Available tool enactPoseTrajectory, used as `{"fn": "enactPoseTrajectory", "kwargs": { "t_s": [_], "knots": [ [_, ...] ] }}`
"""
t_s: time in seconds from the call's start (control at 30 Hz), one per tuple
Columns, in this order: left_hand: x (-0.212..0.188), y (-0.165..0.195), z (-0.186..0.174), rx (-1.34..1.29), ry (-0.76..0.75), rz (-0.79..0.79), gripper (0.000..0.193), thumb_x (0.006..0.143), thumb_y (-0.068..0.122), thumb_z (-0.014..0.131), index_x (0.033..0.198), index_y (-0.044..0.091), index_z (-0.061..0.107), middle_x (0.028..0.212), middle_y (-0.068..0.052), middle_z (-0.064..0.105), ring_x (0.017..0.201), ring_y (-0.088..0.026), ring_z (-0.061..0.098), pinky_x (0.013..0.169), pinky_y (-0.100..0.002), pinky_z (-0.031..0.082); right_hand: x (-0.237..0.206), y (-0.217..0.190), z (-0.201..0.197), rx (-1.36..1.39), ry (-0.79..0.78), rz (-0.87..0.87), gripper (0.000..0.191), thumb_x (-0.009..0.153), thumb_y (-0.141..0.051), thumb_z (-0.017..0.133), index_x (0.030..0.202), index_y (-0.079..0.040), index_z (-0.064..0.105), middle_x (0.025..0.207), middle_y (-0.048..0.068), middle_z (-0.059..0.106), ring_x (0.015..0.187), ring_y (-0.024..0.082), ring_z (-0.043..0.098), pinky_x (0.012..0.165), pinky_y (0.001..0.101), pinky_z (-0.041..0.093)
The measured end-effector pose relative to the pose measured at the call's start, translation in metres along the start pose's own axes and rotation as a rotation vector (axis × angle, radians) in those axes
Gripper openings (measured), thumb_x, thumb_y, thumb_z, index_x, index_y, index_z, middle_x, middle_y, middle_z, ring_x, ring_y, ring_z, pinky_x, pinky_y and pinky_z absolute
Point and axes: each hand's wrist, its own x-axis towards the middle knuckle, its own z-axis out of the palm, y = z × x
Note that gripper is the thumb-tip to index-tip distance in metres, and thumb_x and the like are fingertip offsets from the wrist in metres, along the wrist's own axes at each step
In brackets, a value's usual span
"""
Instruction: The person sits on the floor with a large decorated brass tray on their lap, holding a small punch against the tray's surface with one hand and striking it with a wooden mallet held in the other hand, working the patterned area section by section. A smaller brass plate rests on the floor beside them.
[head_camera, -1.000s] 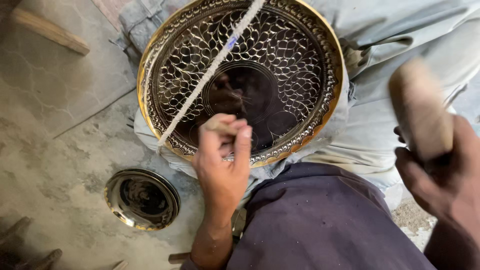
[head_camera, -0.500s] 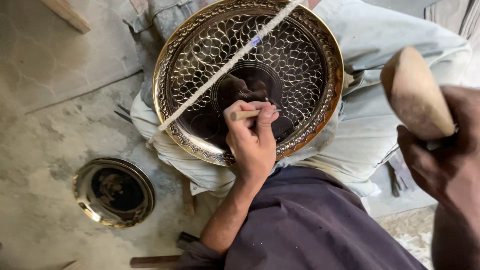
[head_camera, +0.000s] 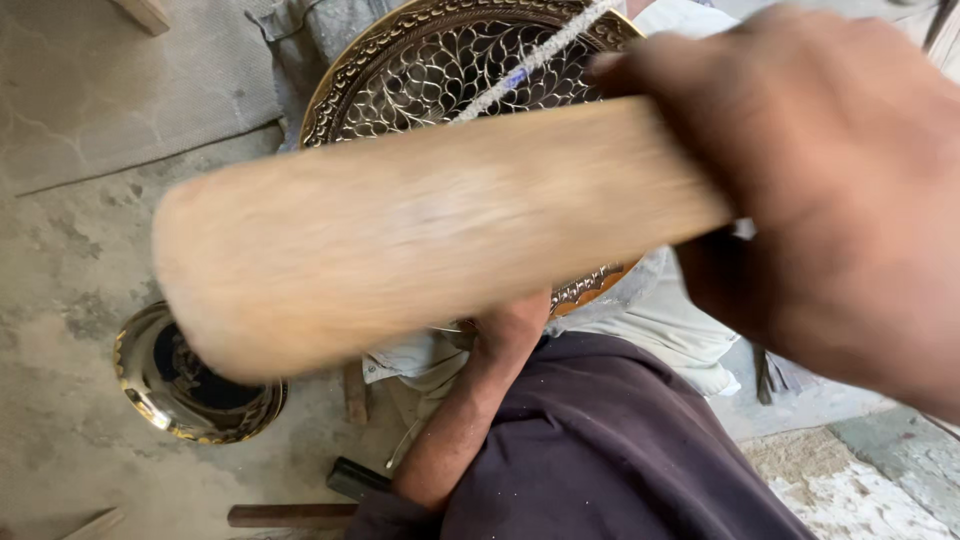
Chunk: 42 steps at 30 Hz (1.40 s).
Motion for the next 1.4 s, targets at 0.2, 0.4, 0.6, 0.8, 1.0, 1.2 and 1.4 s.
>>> {"fn": "enactPoseTrajectory", "kwargs": {
  "t_s": [0.2,0.4,0.6,0.8,1.0,1.2,1.4],
  "knots": [
    [0.014,0.005,-0.003,-0.037,-0.044,0.042,0.009,0.103,0.013,0.064,0.106,0.004,0.065,0.087,-0.014,0.07,0.083,-0.03,0.072,0.075,-0.041,0.056,0.014,0.004,-0.014,-0.257,0.003,-0.144,0.059,0.069,-0.006,0.075,0.128,-0.004,0.07,0.095,0.012,0.067,0.09,0.034,0.066,0.078,0.0451,0.052],
    [0.045,0.016,-0.016,-0.11,-0.17,0.099,0.025,0.105,0.022,0.07,0.118,0.001,0.062,0.105,-0.014,0.071,0.088,-0.028,0.072,0.076,-0.038,0.059,-0.021,0.031,0.01,-0.083,-0.021,0.128,0.046,0.086,0.013,0.069,0.131,0.001,0.067,0.096,0.021,0.065,0.082,0.032,0.066,0.068,0.0414,0.052],
    [0.072,0.026,-0.018,-0.16,-0.373,0.207,0.028,0.104,0.024,0.071,0.121,0.007,0.058,0.107,-0.01,0.072,0.094,-0.024,0.076,0.078,-0.036,0.062,-0.073,0.063,0.048,-0.01,0.05,0.237,0.045,0.093,0.023,0.061,0.133,0.003,0.06,0.103,0.022,0.065,0.092,0.032,0.067,0.081,0.0418,0.056],
    [0.101,0.036,-0.018,-0.184,-0.657,0.352,0.026,0.104,0.008,0.065,0.128,0.007,0.057,0.106,-0.009,0.072,0.093,-0.021,0.078,0.075,-0.03,0.066,-0.117,0.061,0.077,0.133,0.084,0.418,0.047,0.091,0.023,0.062,0.133,0.004,0.06,0.103,0.022,0.065,0.092,0.033,0.067,0.081,0.042,0.056],
    [0.118,0.05,-0.025,-0.156,-0.799,0.415,0.028,0.106,0.005,0.067,0.131,0.012,0.056,0.101,-0.007,0.071,0.096,-0.021,0.079,0.075,-0.03,0.065,-0.142,0.041,0.093,0.353,0.143,0.628,0.049,0.088,0.023,0.063,0.133,0.004,0.06,0.103,0.022,0.065,0.092,0.033,0.066,0.08,0.0423,0.055],
    [0.128,0.049,-0.024,-0.181,-0.703,0.459,0.043,0.097,0.015,0.076,0.132,0.011,0.053,0.101,-0.008,0.07,0.083,-0.024,0.075,0.068,-0.032,0.062,-0.156,0.042,0.104,0.513,0.22,0.738,0.05,0.086,0.022,0.064,0.133,0.004,0.06,0.102,0.022,0.065,0.092,0.033,0.066,0.08,0.0426,0.055],
    [0.126,0.048,-0.022,-0.069,-0.804,0.498,0.037,0.101,0.007,0.066,0.135,0.014,0.058,0.093,-0.009,0.067,0.088,-0.022,0.077,0.059,-0.029,0.061,-0.151,0.048,0.106,0.472,0.247,0.684,0.052,0.083,0.022,0.066,0.132,0.004,0.06,0.102,0.022,0.065,0.091,0.033,0.066,0.08,0.0428,0.055]
  ]
}}
